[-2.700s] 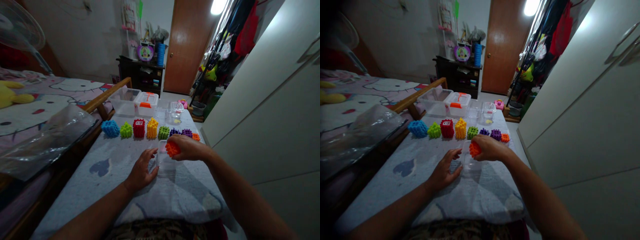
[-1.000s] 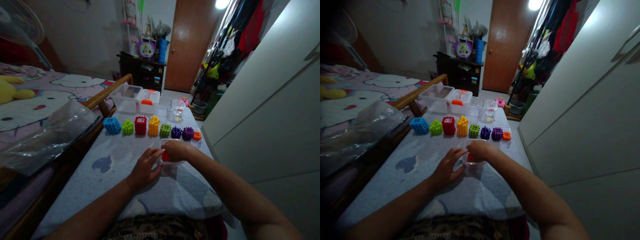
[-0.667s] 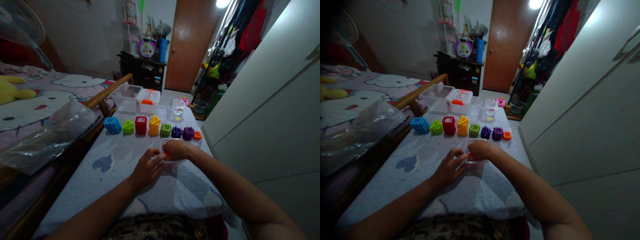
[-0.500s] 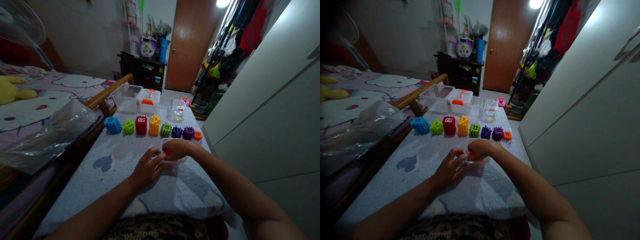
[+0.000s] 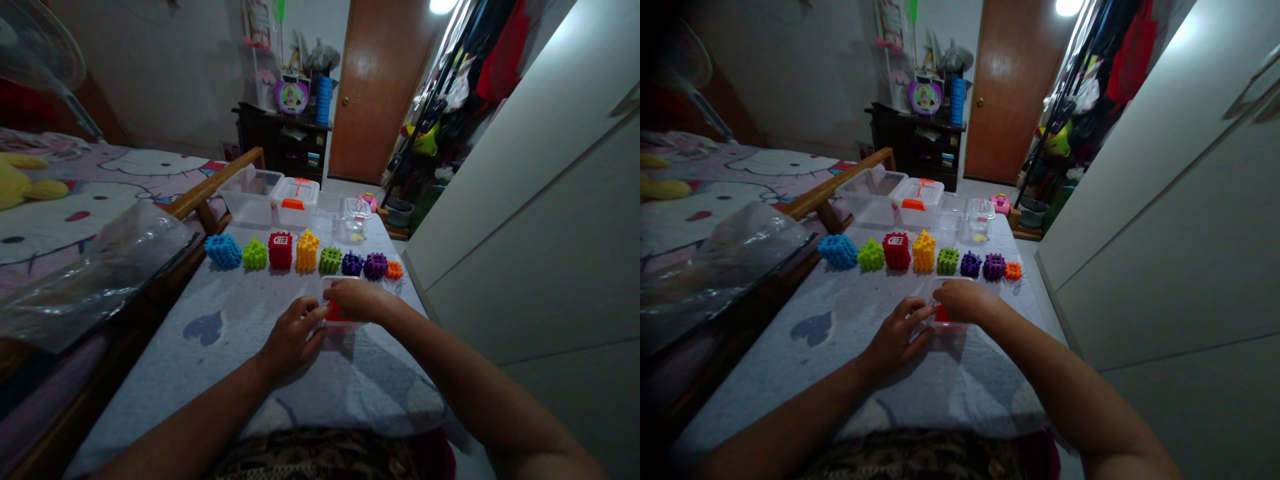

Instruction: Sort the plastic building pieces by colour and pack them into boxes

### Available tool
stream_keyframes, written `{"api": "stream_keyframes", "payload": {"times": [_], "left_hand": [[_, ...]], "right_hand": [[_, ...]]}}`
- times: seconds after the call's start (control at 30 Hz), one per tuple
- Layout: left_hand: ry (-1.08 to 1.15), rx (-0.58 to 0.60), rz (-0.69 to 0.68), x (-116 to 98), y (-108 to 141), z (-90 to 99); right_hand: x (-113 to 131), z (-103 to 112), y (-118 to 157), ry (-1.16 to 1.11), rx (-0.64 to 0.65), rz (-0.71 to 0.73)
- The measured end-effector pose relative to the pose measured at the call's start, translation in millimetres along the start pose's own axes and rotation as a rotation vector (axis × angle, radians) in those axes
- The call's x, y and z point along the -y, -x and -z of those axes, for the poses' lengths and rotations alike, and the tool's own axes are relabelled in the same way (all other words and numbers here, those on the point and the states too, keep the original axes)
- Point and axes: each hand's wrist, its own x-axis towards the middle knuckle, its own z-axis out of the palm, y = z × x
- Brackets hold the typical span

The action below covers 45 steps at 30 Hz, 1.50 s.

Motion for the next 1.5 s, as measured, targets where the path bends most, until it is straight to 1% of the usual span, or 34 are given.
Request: {"api": "stream_keyframes", "payload": {"times": [0.13, 0.23, 0.3, 0.37, 0.4, 0.47, 0.5, 0.53, 0.57, 0.63, 0.67, 0.73, 0.77, 0.83, 1.0, 1.1, 1.2, 1.27, 1.33, 1.37, 1.4, 1.43, 1.5], "left_hand": [[-0.002, -0.004, 0.003, 0.5, 0.6, -0.7], [-0.014, 0.002, 0.001, 1.3, 1.0, -0.8], [-0.023, 0.003, -0.012, 2.5, 1.5, -0.9], [-0.029, 0.0, -0.02, 3.8, 2.2, -1.2], [-0.03, -0.001, -0.021, 4.4, 2.6, -1.4], [-0.026, 0.0, -0.02, 5.5, 3.2, -1.8], [-0.02, 0.003, -0.016, 5.9, 3.4, -1.9], [-0.011, 0.005, -0.011, 6.2, 3.6, -2.0], [-0.001, 0.007, -0.006, 6.4, 3.6, -2.0], [0.018, 0.016, 0.006, 6.9, 3.6, -2.1], [0.023, 0.021, 0.009, 7.0, 3.6, -2.1], [0.024, 0.031, 0.013, 7.5, 3.7, -2.4], [0.023, 0.035, 0.015, 7.8, 4.0, -2.7], [0.02, 0.04, 0.022, 8.6, 4.8, -3.3], [0.021, 0.044, 0.034, 10.6, 7.1, -4.5], [0.024, 0.043, 0.038, 9.7, 6.4, -3.6], [0.026, 0.03, 0.032, 6.9, 4.4, -1.4], [0.029, 0.019, 0.03, 5.1, 3.1, -0.2], [0.032, 0.014, 0.032, 4.2, 2.4, 0.1], [0.033, 0.015, 0.032, 4.2, 2.4, -0.1], [0.033, 0.018, 0.031, 4.4, 2.5, -0.5], [0.032, 0.022, 0.031, 4.7, 2.8, -1.0], [0.031, 0.025, 0.031, 5.3, 3.3, -1.7]], "right_hand": [[6.6, -4.7, 3.3, 0.01, -0.08, -0.068], [9.2, 2.1, 12.0, -0.04, -0.16, -0.085], [3.0, 10.4, 23.6, -0.126, -0.26, -0.069], [-14.8, 17.2, 39.6, -0.23, -0.392, -0.094], [-28.7, 18.1, 48.2, -0.27, -0.457, -0.159], [-63.8, 12.1, 63.9, -0.286, -0.587, -0.417], [-83.1, 4.6, 69.8, -0.268, -0.621, -0.54], [-102.0, -5.4, 74.1, -0.247, -0.617, -0.656], [-119.3, -17.2, 76.4, -0.226, -0.576, -0.719], [-146.1, -42.8, 75.4, -0.181, -0.451, -0.74], [-155.1, -54.6, 72.7, -0.165, -0.398, -0.748], [-165.3, -72.7, 64.9, -0.149, -0.305, -0.74], [-167.8, -78.4, 60.6, -0.15, -0.271, -0.731], [-170.6, -83.8, 53.2, -0.16, -0.224, -0.708], [-175.6, -82.0, 43.5, -0.173, -0.171, -0.676], [-175.5, -80.6, 45.0, -0.169, -0.161, -0.685], [-172.7, -73.6, 55.8, -0.165, -0.173, -0.693], [-167.4, -60.8, 68.0, -0.159, -0.212, -0.695], [-154.9, -40.3, 80.9, -0.158, -0.28, -0.68], [-145.0, -27.9, 86.3, -0.187, -0.343, -0.637], [-132.4, -14.7, 90.5, -0.22, -0.391, -0.57], [-117.5, -1.6, 92.9, -0.255, -0.403, -0.482], [-83.5, 21.4, 91.9, -0.294, -0.381, -0.302]]}}
